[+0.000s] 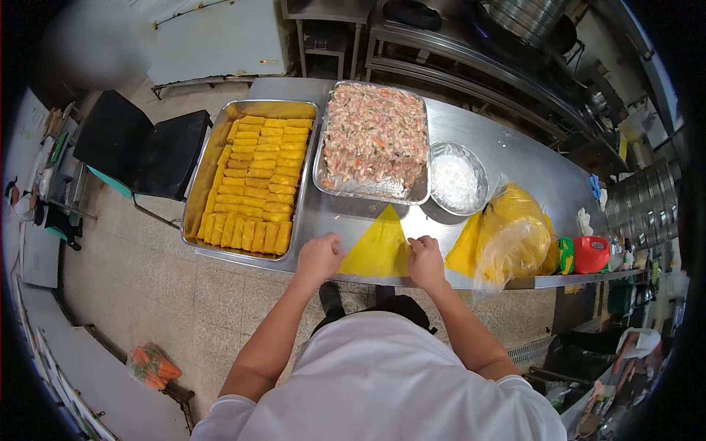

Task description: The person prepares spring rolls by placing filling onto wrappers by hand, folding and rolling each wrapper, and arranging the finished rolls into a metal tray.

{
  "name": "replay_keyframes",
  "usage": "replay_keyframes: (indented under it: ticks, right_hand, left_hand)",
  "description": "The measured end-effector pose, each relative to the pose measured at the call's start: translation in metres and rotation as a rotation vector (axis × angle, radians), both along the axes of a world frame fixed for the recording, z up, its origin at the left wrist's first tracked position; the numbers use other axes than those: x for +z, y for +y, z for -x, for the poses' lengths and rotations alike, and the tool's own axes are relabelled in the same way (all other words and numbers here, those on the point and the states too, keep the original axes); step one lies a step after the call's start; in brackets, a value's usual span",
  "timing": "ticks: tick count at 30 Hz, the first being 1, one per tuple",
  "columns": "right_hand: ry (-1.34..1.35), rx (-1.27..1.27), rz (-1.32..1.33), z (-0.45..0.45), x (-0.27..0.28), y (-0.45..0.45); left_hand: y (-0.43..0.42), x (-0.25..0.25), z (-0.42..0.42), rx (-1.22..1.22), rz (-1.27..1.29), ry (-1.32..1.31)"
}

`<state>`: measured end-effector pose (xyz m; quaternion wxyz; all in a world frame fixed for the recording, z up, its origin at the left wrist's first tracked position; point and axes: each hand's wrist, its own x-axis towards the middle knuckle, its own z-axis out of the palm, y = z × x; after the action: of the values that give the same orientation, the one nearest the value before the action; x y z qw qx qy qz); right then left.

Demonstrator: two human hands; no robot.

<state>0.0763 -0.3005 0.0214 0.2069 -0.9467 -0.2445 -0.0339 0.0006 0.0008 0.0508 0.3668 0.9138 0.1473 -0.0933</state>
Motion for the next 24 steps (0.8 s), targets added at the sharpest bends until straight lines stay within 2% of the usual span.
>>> replay_keyframes:
  ticks: [8,11,14,17,20,23,24]
  right_hand:
    - [0.187,-0.216,-0.195,-0.029,0.016,-0.009]
    - [0.138,-0.174,-0.175,-0.040,0.008,-0.018]
    - [0.241,-0.171,-0.236,-0.049,0.017,-0.018]
    - [0.258,-0.135,-0.276,-0.056,0.024,-0.020]
    - [0.248,-0.101,-0.281,-0.062,0.023,-0.025]
    - [0.275,-0.095,-0.353,-0.064,0.026,-0.032]
    - [0.293,-0.108,-0.380,-0.064,0.029,-0.033]
  left_hand:
    - [-0.006,-0.037,-0.004,0.032,0.120,-0.243]
    - [-0.017,-0.035,-0.006,0.092,0.149,-0.233]
    - [-0.034,-0.027,-0.013,0.030,-0.087,-0.247]
    - [-0.051,-0.030,-0.020,-0.119,-0.230,-0.152]
    - [-0.053,-0.050,-0.037,-0.102,-0.071,-0.006]
    - [-0.043,-0.016,-0.039,0.056,0.028,-0.096]
    - [-0.045,0.015,-0.040,0.055,-0.020,-0.141]
